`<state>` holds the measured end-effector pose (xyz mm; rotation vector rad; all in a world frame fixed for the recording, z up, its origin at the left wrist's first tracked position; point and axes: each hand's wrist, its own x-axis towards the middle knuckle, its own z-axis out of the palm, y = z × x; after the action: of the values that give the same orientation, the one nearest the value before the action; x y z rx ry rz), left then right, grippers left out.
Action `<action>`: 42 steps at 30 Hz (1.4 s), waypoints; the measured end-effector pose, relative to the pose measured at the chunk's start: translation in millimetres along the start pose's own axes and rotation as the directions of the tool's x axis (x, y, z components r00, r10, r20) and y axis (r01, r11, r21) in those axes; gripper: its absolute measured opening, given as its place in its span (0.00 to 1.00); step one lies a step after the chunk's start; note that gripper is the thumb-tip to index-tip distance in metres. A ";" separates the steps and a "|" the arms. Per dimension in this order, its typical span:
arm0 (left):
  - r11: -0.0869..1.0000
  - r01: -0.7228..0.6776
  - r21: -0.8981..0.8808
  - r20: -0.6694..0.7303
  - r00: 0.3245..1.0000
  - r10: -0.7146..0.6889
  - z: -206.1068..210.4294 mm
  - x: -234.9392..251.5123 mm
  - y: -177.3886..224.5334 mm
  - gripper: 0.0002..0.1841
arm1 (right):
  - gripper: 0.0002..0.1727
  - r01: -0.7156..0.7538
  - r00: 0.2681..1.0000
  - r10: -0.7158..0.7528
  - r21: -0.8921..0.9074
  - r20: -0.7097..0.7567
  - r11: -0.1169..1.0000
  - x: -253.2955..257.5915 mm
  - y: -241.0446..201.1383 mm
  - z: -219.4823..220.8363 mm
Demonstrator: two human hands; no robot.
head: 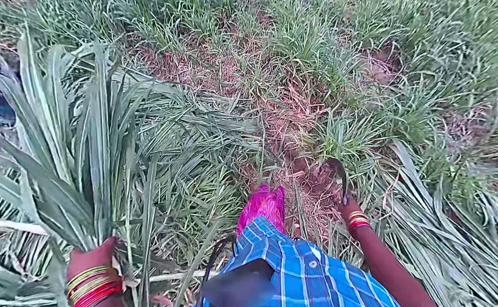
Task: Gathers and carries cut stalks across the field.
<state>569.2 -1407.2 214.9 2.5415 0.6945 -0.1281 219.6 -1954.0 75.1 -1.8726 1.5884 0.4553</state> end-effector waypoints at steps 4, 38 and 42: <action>0.998 0.048 -0.031 0.019 0.999 -0.048 63.1 50.1 67.3 0.46 | 0.31 -0.061 0.996 0.060 -0.022 -0.062 0.998 74.8 -66.3 -42.1; 0.969 0.246 0.026 -0.136 0.961 -0.241 203.3 106.8 649.9 0.43 | 0.27 -0.361 0.932 0.345 -0.353 -0.108 0.863 538.6 -302.1 -439.9; 0.952 0.288 -0.106 -0.127 0.945 -0.301 219.1 86.2 677.7 0.45 | 0.28 -0.359 0.933 0.330 -0.402 -0.141 0.843 593.0 -353.0 -498.5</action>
<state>990.8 -1980.7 304.4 2.3658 1.1109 -0.0176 619.2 -2701.3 156.7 -1.9169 2.0100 0.9734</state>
